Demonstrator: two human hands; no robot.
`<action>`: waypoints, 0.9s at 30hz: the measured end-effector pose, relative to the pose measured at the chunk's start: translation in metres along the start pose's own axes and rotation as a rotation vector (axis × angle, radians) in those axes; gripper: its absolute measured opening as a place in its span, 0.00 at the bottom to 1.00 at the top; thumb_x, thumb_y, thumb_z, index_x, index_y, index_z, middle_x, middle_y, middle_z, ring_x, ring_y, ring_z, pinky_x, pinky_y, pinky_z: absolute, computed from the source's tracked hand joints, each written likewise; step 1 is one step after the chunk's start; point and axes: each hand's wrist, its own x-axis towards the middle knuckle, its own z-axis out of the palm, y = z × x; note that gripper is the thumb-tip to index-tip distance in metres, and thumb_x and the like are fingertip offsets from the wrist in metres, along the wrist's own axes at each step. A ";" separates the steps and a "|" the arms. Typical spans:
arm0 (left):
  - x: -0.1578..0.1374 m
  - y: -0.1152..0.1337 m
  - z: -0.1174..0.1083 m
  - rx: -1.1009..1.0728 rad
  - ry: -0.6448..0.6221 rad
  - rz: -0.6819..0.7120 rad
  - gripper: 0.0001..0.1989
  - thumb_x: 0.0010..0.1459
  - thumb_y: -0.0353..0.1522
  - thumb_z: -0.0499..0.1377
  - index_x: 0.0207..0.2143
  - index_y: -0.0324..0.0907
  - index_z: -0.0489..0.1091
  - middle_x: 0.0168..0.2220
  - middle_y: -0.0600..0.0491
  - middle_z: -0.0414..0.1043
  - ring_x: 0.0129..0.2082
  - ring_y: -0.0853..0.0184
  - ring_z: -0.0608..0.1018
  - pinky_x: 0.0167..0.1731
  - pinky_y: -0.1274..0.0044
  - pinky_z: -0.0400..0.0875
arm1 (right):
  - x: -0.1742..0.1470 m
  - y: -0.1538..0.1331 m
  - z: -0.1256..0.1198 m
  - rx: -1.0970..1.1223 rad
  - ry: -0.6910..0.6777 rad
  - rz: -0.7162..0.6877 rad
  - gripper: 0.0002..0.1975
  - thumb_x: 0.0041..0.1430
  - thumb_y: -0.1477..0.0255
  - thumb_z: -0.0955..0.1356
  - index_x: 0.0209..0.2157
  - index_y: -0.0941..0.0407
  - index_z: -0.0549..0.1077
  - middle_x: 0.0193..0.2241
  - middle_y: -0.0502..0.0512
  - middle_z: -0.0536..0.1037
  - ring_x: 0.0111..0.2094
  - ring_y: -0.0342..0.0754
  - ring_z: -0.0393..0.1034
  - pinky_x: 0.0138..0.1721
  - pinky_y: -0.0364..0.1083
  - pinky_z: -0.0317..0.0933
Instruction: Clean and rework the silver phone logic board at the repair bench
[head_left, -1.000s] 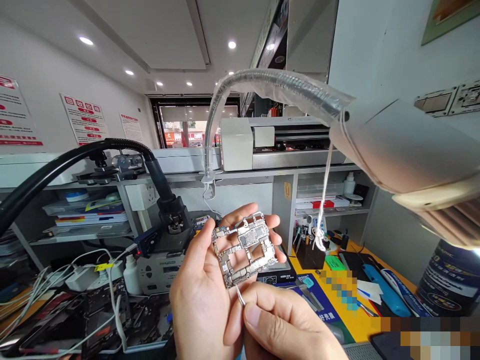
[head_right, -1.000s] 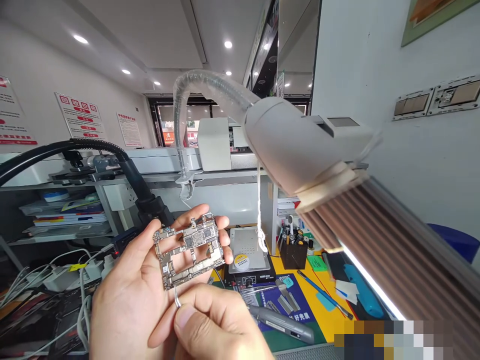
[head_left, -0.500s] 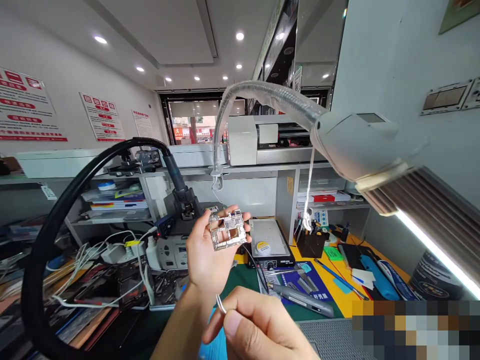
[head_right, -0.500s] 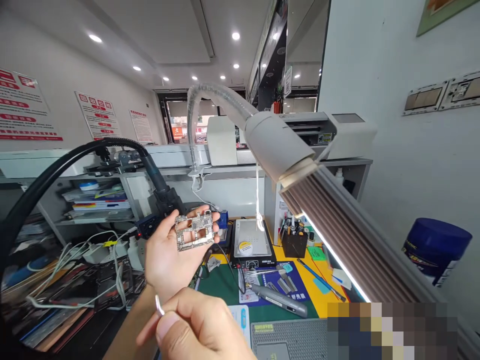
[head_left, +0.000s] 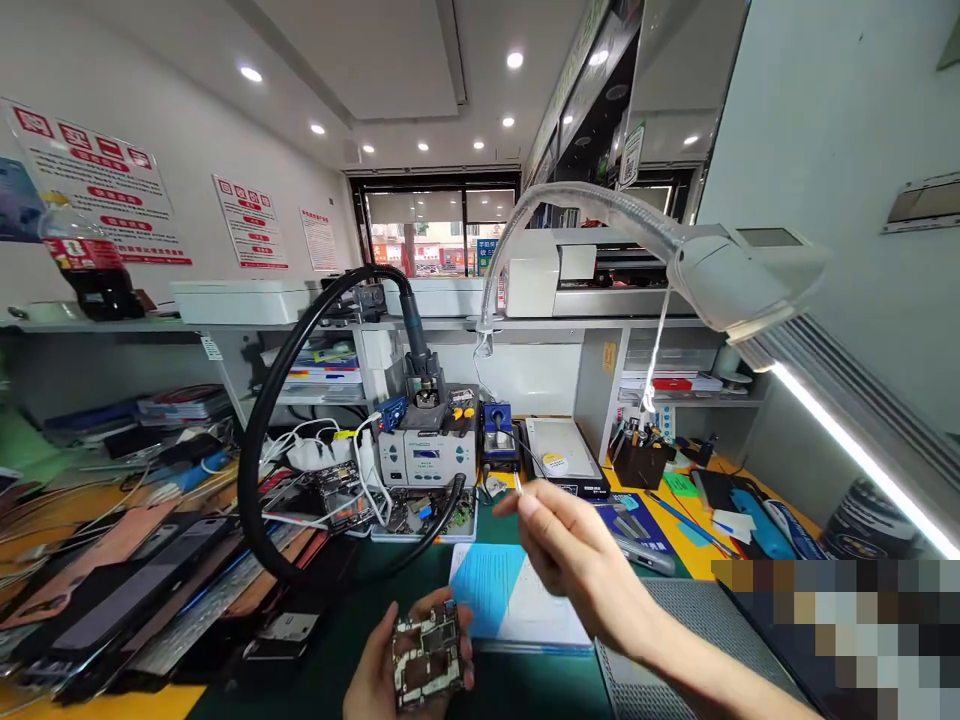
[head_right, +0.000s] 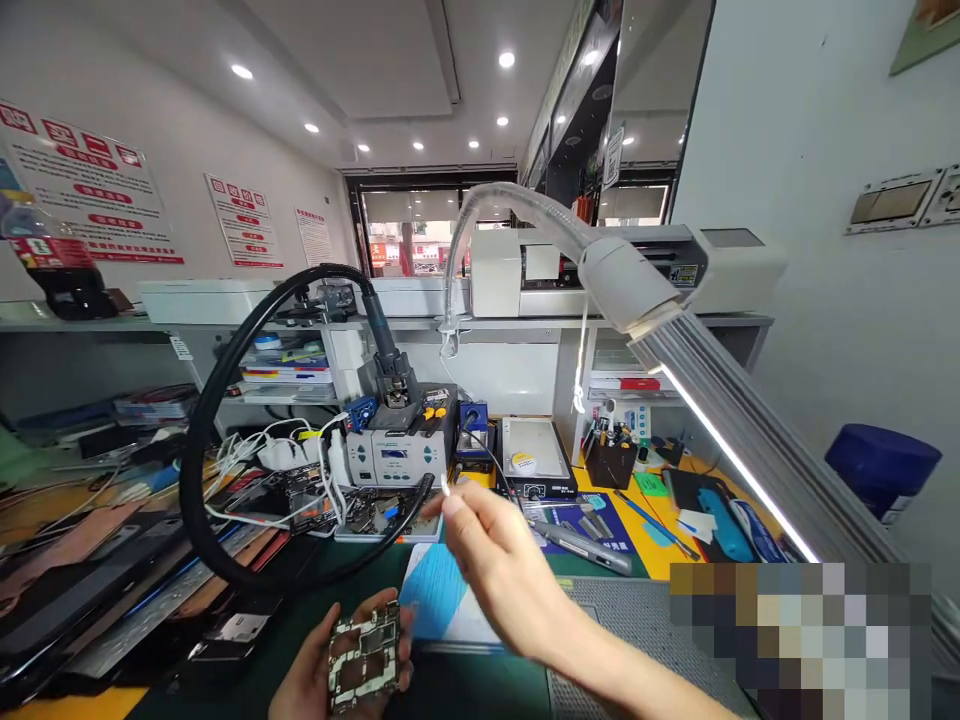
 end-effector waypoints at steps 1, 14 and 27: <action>0.000 -0.002 -0.005 -0.030 0.003 -0.010 0.16 0.56 0.37 0.59 0.37 0.33 0.78 0.33 0.38 0.80 0.27 0.55 0.79 0.27 0.67 0.73 | 0.005 0.004 -0.004 -0.033 0.050 -0.044 0.19 0.66 0.55 0.63 0.40 0.57 0.73 0.18 0.41 0.52 0.19 0.38 0.43 0.19 0.39 0.40; -0.011 -0.003 -0.015 -0.082 -0.224 -0.011 0.19 0.63 0.38 0.55 0.43 0.30 0.75 0.41 0.33 0.77 0.33 0.56 0.78 0.33 0.66 0.72 | -0.002 0.105 -0.115 -0.110 0.445 0.058 0.20 0.58 0.56 0.64 0.42 0.59 0.70 0.17 0.40 0.55 0.15 0.37 0.39 0.16 0.41 0.33; -0.011 -0.004 -0.014 -0.074 -0.195 0.003 0.18 0.61 0.37 0.55 0.42 0.30 0.76 0.40 0.35 0.78 0.33 0.56 0.79 0.33 0.66 0.73 | -0.004 0.120 -0.109 -0.268 0.374 0.079 0.19 0.57 0.55 0.66 0.30 0.58 0.72 0.16 0.42 0.56 0.16 0.38 0.45 0.17 0.41 0.39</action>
